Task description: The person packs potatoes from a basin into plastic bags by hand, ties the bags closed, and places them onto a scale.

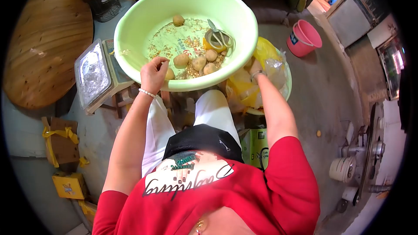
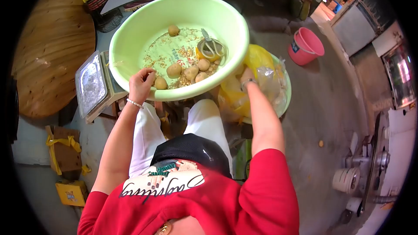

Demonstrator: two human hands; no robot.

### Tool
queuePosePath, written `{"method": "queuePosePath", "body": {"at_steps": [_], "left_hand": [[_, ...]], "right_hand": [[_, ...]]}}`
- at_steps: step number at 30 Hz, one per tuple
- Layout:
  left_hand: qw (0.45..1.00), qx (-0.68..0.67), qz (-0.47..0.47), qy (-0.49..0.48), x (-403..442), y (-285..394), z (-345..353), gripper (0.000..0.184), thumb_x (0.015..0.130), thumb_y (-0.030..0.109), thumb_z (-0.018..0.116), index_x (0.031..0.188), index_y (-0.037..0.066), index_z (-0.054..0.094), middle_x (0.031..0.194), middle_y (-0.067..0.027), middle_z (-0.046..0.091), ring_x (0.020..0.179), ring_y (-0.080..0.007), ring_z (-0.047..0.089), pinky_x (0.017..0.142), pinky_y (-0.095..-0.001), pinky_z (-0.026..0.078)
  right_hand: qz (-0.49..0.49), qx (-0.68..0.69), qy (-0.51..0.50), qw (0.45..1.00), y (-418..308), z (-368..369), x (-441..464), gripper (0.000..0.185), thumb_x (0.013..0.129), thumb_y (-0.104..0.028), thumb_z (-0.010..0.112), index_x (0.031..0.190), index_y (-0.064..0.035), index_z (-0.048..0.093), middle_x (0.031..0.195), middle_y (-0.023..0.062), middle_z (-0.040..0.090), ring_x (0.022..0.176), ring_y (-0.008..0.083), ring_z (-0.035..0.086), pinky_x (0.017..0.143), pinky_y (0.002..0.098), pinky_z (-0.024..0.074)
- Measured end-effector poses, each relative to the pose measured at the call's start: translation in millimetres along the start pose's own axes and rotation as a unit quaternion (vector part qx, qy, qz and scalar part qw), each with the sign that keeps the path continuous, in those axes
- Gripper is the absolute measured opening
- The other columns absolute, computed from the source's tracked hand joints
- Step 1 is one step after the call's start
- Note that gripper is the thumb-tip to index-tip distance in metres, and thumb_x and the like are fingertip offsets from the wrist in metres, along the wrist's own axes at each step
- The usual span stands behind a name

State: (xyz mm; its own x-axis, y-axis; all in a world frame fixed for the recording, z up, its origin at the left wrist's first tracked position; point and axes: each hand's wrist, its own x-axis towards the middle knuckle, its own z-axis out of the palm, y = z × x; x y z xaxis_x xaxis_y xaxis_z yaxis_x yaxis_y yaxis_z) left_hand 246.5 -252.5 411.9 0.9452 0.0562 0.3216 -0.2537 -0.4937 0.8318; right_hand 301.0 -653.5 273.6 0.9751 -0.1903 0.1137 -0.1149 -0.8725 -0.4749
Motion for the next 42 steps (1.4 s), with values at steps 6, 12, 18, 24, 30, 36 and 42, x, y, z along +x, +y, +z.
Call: {"method": "queuePosePath", "body": {"at_steps": [6, 12, 18, 24, 30, 36, 42], "left_hand": [[1.000, 0.023, -0.002, -0.004, -1, 4, -3, 0.014, 0.079, 0.015, 0.061, 0.088, 0.004, 0.065, 0.061, -0.0073, 0.058, 0.054, -0.0128, 0.052, 0.053, -0.0261, 0.043], [0.999, 0.026, -0.029, -0.023, -1, 9, -3, 0.016, 0.081, 0.013, 0.061, 0.090, 0.001, 0.065, 0.065, -0.0039, 0.060, 0.059, -0.0083, 0.053, 0.057, -0.0231, 0.044], [0.999, 0.032, -0.017, -0.024, -1, 8, -3, 0.017, 0.081, 0.013, 0.062, 0.091, -0.001, 0.064, 0.068, -0.0022, 0.061, 0.062, -0.0062, 0.053, 0.058, -0.0216, 0.044], [1.000, 0.020, 0.000, -0.009, -2, 2, 0, 0.015, 0.078, 0.016, 0.063, 0.087, 0.005, 0.066, 0.062, -0.0074, 0.059, 0.055, -0.0142, 0.055, 0.055, -0.0272, 0.044], [0.998, 0.027, 0.047, -0.042, -13, 35, -3, 0.041, 0.071, 0.016, 0.069, 0.109, 0.008, 0.057, 0.084, -0.0101, 0.062, 0.072, -0.0193, 0.061, 0.068, -0.0306, 0.049], [0.972, 0.019, 0.224, -0.066, -37, 97, 20, 0.080, 0.063, 0.009, 0.073, 0.133, 0.009, 0.034, 0.133, -0.0167, 0.037, 0.119, -0.0337, 0.040, 0.098, -0.0381, 0.037], [0.966, -0.256, 0.020, -0.031, -39, 91, 30, 0.016, 0.088, 0.004, 0.051, 0.099, -0.002, 0.060, 0.080, -0.0015, 0.062, 0.074, -0.0094, 0.056, 0.070, -0.0217, 0.045]], "right_hand": [[0.171, 0.114, 0.002, 0.979, 12, 5, -14, 0.021, 0.076, -0.016, 0.062, 0.090, -0.0008, 0.065, 0.078, 0.0143, 0.063, 0.075, 0.0254, 0.061, 0.069, 0.0354, 0.0471], [0.191, 0.224, -0.023, 0.955, 0, -59, -31, 0.017, 0.076, -0.017, 0.065, 0.078, -0.0003, 0.066, 0.064, 0.0092, 0.062, 0.057, 0.0133, 0.058, 0.054, 0.0278, 0.0447], [0.099, 0.562, 0.088, 0.817, 6, -109, -47, 0.011, 0.083, -0.010, 0.057, 0.081, 0.0005, 0.061, 0.080, 0.0025, 0.062, 0.073, 0.0114, 0.057, 0.066, 0.0219, 0.0444], [0.009, 0.674, 0.116, 0.730, -18, -145, -35, 0.010, 0.087, -0.006, 0.052, 0.093, -0.0009, 0.058, 0.088, 0.0067, 0.062, 0.079, 0.0143, 0.059, 0.072, 0.0256, 0.0482], [0.022, 0.692, 0.016, 0.721, -115, -178, -54, 0.013, 0.087, -0.007, 0.052, 0.094, -0.0010, 0.062, 0.072, 0.0030, 0.062, 0.054, 0.0084, 0.057, 0.046, 0.0210, 0.0467], [0.036, 0.704, -0.150, 0.693, -188, -154, -74, 0.017, 0.088, -0.008, 0.045, 0.096, -0.0044, 0.060, 0.062, -0.0003, 0.056, 0.041, 0.0058, 0.047, 0.036, 0.0196, 0.0395], [0.138, 0.662, -0.158, 0.720, -242, -142, -96, 0.022, 0.091, -0.020, 0.047, 0.100, -0.0041, 0.058, 0.066, 0.0020, 0.057, 0.046, 0.0067, 0.049, 0.041, 0.0196, 0.0416]]}}
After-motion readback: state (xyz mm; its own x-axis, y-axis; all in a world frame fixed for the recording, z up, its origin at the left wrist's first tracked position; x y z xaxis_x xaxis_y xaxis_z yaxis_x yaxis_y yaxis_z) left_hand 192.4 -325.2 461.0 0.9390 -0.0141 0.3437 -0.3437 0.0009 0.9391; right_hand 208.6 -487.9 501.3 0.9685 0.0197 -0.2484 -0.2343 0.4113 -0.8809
